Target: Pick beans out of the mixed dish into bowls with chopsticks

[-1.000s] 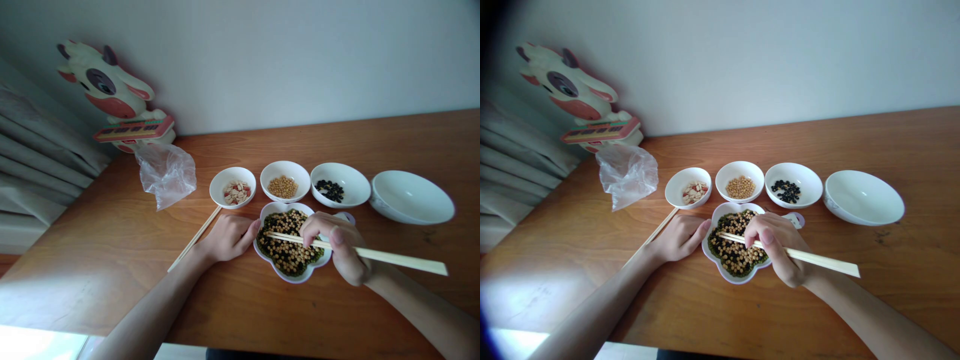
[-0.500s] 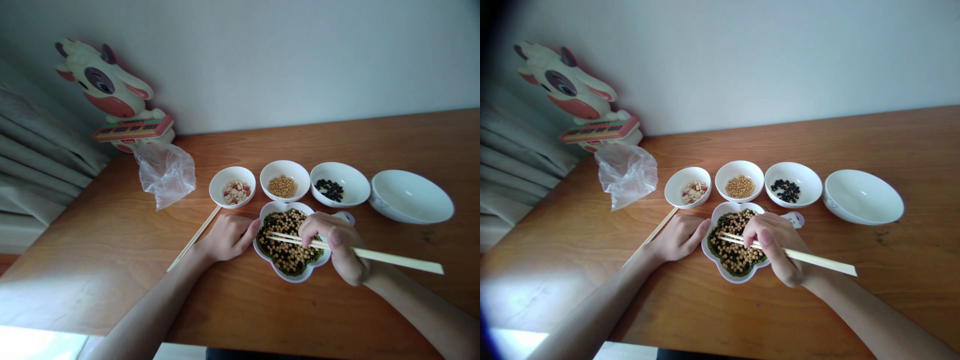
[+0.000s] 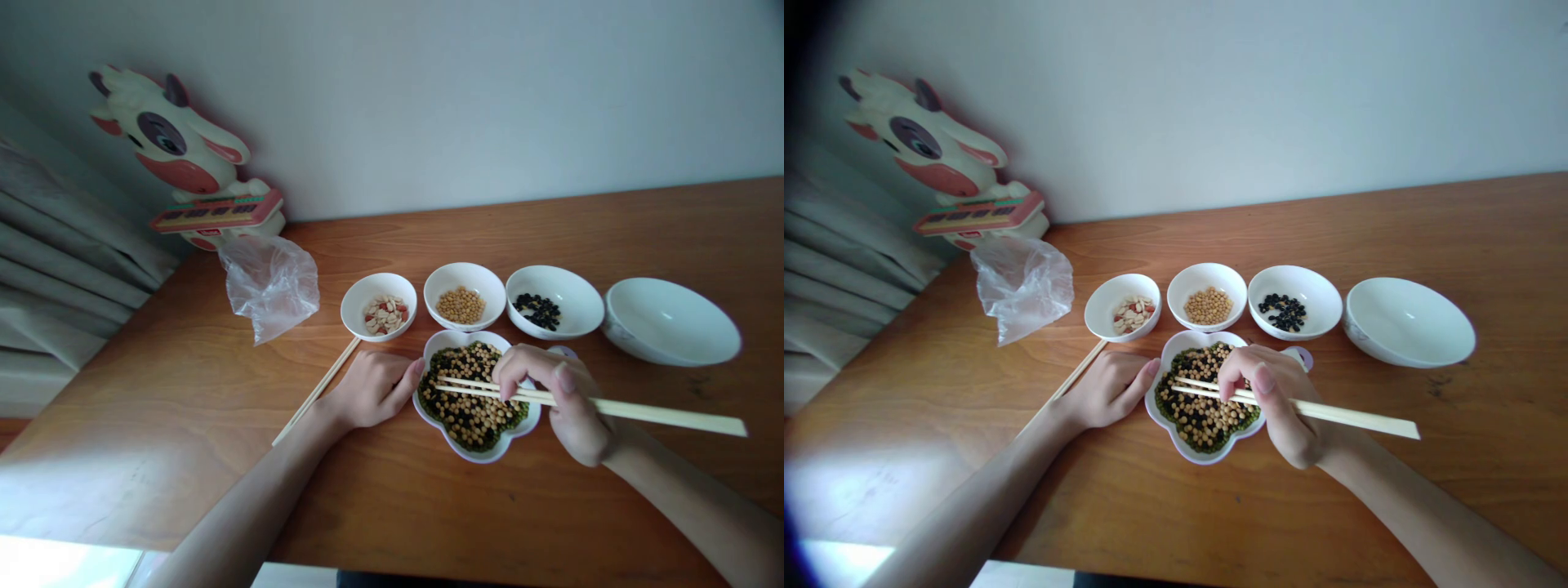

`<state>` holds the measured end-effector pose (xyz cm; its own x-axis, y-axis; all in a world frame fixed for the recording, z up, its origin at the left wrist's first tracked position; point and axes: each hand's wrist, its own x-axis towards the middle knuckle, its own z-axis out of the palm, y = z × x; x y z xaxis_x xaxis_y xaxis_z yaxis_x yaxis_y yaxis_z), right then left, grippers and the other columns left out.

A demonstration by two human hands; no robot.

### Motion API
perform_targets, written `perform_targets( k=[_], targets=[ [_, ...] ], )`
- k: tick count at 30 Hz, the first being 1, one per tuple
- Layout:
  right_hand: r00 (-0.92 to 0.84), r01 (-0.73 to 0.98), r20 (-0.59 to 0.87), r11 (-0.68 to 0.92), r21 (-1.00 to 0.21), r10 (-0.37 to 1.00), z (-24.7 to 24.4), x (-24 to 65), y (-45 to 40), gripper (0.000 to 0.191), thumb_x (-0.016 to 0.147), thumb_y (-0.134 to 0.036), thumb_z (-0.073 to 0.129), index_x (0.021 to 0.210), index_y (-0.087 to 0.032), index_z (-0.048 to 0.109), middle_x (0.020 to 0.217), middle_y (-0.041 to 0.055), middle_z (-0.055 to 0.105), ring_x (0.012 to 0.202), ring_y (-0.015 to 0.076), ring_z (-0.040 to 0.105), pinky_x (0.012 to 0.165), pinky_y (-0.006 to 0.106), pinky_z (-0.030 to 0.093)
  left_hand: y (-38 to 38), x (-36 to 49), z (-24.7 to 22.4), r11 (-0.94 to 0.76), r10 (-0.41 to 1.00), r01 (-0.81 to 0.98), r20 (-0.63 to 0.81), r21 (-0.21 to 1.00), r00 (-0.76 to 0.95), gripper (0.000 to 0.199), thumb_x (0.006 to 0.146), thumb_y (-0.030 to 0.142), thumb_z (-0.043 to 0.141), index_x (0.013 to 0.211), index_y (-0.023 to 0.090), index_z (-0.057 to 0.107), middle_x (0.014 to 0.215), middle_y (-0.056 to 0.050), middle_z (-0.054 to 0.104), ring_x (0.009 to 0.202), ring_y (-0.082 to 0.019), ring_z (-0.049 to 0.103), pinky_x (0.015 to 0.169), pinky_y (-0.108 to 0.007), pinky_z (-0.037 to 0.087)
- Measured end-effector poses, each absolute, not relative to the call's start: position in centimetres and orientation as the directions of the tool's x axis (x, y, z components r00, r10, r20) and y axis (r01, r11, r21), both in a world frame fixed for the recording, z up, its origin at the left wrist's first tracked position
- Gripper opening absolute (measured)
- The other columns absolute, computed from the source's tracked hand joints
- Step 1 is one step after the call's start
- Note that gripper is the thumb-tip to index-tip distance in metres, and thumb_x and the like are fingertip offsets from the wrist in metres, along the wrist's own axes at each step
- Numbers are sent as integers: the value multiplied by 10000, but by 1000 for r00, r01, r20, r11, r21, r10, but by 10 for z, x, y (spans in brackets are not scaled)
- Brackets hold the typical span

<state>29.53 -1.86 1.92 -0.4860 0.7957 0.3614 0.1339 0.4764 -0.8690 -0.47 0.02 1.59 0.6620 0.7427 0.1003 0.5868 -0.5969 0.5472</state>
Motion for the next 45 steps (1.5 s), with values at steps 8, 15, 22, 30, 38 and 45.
perform_targets(
  k=[8,15,22,30,38,45],
  targets=[
    [-548,184,362,531,-828,754,19,287,-23,571,1117,-571,213,919,-245,638,830,68,662,781,257,619,765,419,464,0,-5,15,-579,751,597,79,555,655,520,1148,365,259,690,191,435,670,-34,593,587,-135,462,647,-309,358],
    [-504,164,391,531,-832,770,18,284,-24,527,1128,-524,265,919,-228,647,839,69,671,793,245,631,753,409,460,1,-6,15,-588,743,584,90,559,663,509,1150,352,270,700,189,444,667,-21,568,587,-130,445,644,-308,345],
    [-494,158,418,551,-819,763,17,282,-24,462,1139,-450,313,918,-223,651,844,56,686,801,230,653,777,396,473,1,-6,14,-591,740,578,93,563,666,496,1150,344,278,713,185,449,680,-18,574,595,-126,442,648,-303,341],
    [-490,167,397,530,-831,776,17,283,-24,550,1131,-540,264,901,-228,655,833,51,673,793,229,640,762,396,462,1,-6,14,-589,742,581,91,562,664,494,1150,342,278,710,186,442,674,-14,562,592,-126,434,647,-305,338],
    [-515,198,390,549,-812,763,20,283,-25,601,1126,-579,213,906,-223,644,847,54,674,806,227,638,773,397,458,0,-5,14,-588,743,579,94,565,663,492,1149,337,277,708,185,433,669,-12,552,589,-121,431,642,-301,334],
    [-531,196,388,554,-809,754,19,283,-24,574,1127,-569,234,913,-222,637,846,56,670,802,227,630,774,402,451,0,-6,13,-586,746,591,85,554,660,503,1149,349,269,704,186,438,666,-20,560,592,-126,431,649,-306,342]
  ],
)
